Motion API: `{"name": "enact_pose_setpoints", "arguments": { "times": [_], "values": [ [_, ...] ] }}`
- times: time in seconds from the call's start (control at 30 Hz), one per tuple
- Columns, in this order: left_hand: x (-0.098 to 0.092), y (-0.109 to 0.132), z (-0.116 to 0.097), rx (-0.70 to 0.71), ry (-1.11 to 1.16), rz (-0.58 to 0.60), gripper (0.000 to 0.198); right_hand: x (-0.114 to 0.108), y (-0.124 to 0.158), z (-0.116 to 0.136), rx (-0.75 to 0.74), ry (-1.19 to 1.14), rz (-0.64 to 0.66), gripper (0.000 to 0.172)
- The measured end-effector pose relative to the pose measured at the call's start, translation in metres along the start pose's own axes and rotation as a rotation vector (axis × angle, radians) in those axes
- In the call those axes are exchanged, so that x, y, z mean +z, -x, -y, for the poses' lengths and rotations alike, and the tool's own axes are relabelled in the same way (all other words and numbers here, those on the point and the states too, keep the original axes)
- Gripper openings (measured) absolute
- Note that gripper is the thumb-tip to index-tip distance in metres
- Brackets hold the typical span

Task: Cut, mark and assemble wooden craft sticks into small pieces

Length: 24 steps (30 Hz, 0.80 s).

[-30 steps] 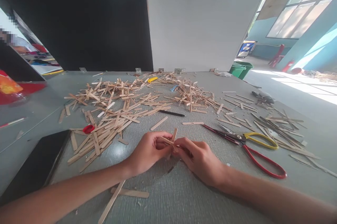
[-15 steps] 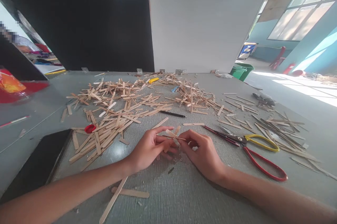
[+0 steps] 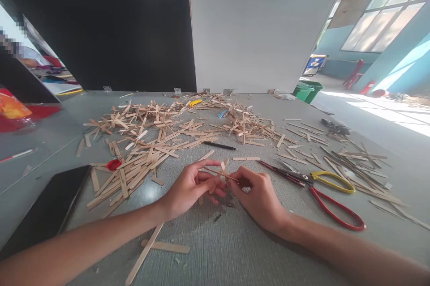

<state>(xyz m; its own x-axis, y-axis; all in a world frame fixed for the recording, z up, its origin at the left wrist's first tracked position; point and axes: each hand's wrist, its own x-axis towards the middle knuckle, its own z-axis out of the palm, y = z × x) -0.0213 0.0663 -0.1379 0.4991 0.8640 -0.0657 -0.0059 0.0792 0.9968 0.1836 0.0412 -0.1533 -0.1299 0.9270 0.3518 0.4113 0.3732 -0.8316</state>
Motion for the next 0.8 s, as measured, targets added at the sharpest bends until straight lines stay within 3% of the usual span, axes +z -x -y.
{"name": "enact_pose_setpoints", "arguments": {
  "times": [0.27, 0.47, 0.7, 0.8],
  "values": [
    [0.0, -0.0008, 0.0005, 0.007, 0.024, 0.014, 0.047, -0.001, -0.0027, 0.0008, 0.132, -0.1, 0.05, 0.019],
    [0.001, 0.0008, -0.0017, -0.005, 0.022, 0.014, 0.046, -0.0023, -0.0011, 0.004, 0.032, -0.066, 0.037, 0.016],
    [0.0016, 0.0011, -0.0051, -0.023, -0.029, -0.014, 0.046, -0.0044, -0.0029, 0.0032, 0.045, -0.061, 0.028, 0.014],
    [0.0017, -0.0001, -0.0049, -0.032, -0.045, -0.019, 0.046, -0.0042, -0.0043, 0.0008, -0.012, 0.02, -0.03, 0.013]
  ]
}}
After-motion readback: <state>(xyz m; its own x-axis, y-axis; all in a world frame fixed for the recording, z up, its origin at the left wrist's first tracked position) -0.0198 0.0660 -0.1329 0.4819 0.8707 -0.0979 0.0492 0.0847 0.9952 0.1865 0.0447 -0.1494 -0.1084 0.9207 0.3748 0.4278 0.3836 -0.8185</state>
